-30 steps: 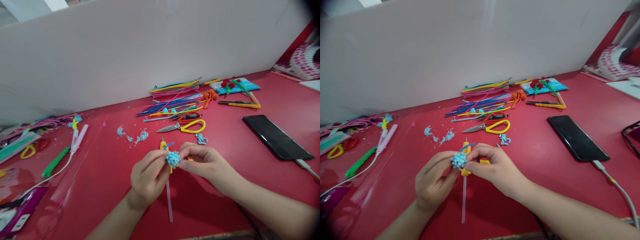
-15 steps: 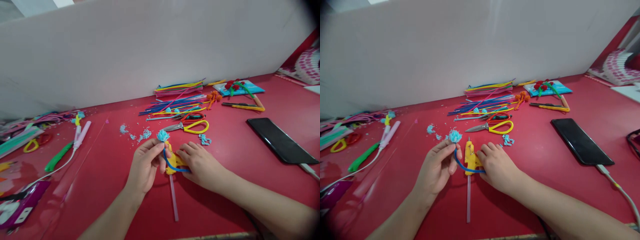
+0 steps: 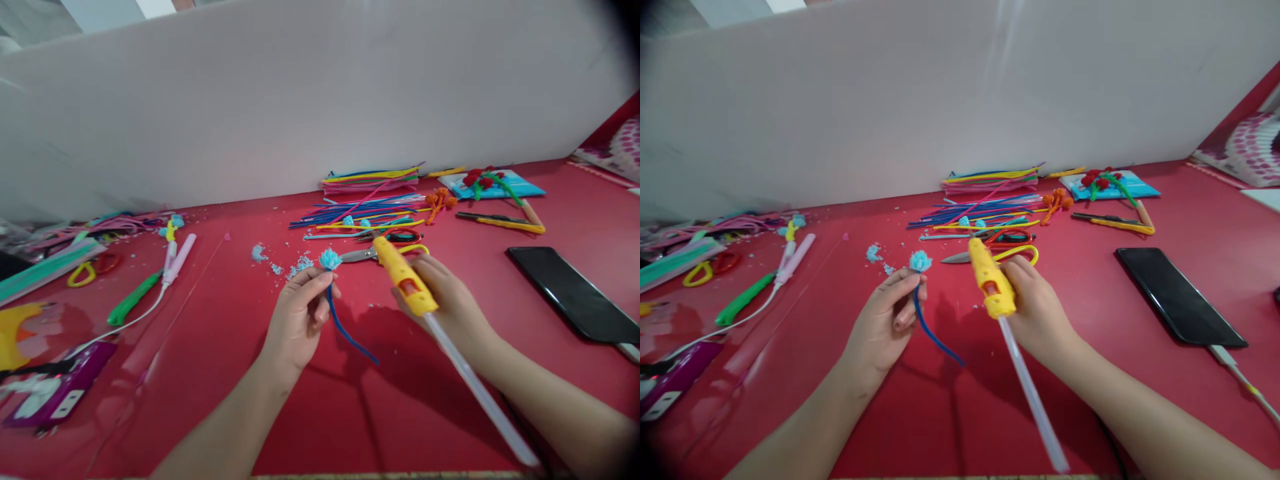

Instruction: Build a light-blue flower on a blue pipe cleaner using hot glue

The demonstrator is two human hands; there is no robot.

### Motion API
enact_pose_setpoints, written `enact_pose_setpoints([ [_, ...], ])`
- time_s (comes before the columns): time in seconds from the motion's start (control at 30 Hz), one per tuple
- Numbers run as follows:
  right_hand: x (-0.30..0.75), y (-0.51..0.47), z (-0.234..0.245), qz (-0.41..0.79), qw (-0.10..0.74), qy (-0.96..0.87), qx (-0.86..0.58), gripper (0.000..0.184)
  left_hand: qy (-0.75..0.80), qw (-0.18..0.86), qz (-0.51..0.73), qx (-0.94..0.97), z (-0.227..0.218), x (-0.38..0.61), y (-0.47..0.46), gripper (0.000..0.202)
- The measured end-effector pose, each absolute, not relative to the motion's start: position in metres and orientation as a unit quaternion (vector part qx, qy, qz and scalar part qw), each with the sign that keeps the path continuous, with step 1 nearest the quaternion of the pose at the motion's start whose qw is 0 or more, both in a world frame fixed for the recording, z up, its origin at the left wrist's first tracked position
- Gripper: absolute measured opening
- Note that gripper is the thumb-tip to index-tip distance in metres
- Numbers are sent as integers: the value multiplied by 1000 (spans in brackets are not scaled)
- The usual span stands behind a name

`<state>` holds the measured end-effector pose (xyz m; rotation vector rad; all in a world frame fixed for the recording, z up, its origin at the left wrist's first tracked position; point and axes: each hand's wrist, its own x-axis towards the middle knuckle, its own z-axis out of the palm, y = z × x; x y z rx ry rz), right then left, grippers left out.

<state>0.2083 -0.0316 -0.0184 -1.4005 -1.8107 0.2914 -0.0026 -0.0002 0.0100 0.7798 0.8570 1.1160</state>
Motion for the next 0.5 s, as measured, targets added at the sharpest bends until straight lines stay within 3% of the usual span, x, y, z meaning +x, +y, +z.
enact_pose_setpoints([
  [0.13, 204, -41, -13, 179, 490, -692, -499, 3, 392, 706, 496, 318, 5, 0, 4, 10],
  [0.5, 192, -50, -10, 224, 423, -752, -454, 24, 412, 678, 504, 342, 1, 7, -3, 16],
])
